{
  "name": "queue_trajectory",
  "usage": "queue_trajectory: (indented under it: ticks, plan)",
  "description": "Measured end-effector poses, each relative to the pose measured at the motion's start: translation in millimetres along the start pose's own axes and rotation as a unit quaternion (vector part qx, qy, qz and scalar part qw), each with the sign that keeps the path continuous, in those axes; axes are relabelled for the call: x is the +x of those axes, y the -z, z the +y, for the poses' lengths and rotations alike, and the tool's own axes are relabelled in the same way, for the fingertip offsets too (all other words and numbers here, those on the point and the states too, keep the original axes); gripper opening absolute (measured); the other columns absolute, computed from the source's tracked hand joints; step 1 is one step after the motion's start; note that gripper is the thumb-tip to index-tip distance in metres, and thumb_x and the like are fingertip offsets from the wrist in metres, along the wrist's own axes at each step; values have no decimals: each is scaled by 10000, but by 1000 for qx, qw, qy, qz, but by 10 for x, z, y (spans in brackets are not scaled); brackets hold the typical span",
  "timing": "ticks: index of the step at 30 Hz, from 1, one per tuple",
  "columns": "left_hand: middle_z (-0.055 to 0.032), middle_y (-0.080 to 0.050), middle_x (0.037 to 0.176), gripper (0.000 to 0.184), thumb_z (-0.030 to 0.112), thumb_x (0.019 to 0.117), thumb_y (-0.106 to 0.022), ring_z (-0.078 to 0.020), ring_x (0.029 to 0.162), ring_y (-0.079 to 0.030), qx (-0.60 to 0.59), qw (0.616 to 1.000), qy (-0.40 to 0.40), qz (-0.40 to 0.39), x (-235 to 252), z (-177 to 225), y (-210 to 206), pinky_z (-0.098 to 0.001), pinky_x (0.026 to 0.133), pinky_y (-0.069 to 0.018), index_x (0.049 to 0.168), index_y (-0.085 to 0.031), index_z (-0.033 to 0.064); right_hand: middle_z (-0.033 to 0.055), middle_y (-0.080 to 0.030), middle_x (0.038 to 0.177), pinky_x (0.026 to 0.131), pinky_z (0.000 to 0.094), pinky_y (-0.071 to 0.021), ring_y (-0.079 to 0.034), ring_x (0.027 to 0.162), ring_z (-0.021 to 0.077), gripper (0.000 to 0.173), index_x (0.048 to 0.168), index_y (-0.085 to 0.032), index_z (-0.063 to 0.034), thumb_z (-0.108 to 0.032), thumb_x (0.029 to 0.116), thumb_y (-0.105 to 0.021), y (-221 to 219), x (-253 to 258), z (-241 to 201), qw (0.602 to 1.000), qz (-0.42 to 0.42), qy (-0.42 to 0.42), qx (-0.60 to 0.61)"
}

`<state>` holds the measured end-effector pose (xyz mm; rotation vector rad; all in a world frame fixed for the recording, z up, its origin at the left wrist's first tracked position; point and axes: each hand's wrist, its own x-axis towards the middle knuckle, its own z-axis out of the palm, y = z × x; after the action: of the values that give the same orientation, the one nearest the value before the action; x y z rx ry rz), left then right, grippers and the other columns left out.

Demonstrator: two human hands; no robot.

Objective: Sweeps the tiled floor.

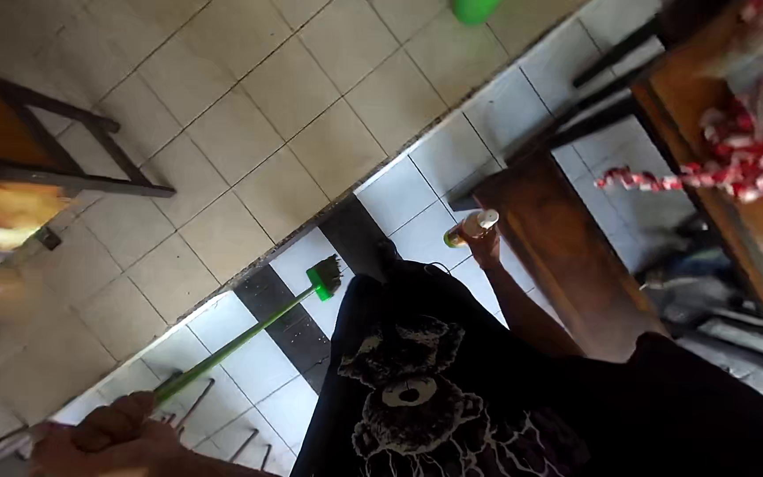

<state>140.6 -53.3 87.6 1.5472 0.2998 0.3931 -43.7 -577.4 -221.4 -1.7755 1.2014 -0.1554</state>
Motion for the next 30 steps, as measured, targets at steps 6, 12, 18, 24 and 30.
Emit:
queue_trajectory:
  ticks: [6, 12, 18, 24, 30]
  plan:
    - [111, -462, 529, 399, 165, 1108, -261, -60, 472, -495, 20, 998, -30, 48, 669, -137, -650, -245, 524, -489, 817, -533, 183, 235, -554, 1437, 1147, 433, -460, -562, 1336, 276, 1049, 1541, -315, 32, -262, 743, -929, -485, 1519, -1452, 998, 5, 58, -2]
    - [101, -459, 542, 351, 129, 1101, -309, -66, 477, -483, 23, 993, -42, 104, 1826, -344, -1475, -245, 505, -463, 833, -533, 162, 250, -554, 1440, 1157, 495, -421, -543, 1349, 335, 957, 1517, -366, 41, -288, 794, -898, -846, 2288, -2181, 998, 62, -13, -28]
    - [99, -458, 569, 238, 108, 1090, -388, -54, 474, -468, 20, 992, -36, 117, 3355, 58, -2771, -228, 469, -437, 907, -538, 141, 277, -531, 1451, 1153, 449, -441, -540, 1348, 324, 993, 1521, -344, 81, -247, 775, -910, -810, 2224, -2717, 980, 149, -130, 3]
    - [120, -527, 596, 158, 84, 1058, -461, -22, 491, -529, 66, 997, -24, 32, 4273, 522, -4417, -207, 490, -496, 933, -547, 132, 318, -523, 1439, 1125, 544, -446, -544, 1327, 408, 994, 1528, -338, 75, -304, 799, -898, -471, 2074, -3456, 945, 199, -259, -4]
    - [103, -521, 586, 158, 107, 1057, -500, -38, 470, -524, 81, 996, -17, 23, 4976, 128, -5838, -230, 477, -507, 910, -559, 119, 345, -475, 1481, 1170, 556, -380, -492, 1384, 443, 1101, 1585, -221, 57, -242, 781, -910, -531, 2906, -3601, 917, 247, -315, -6]
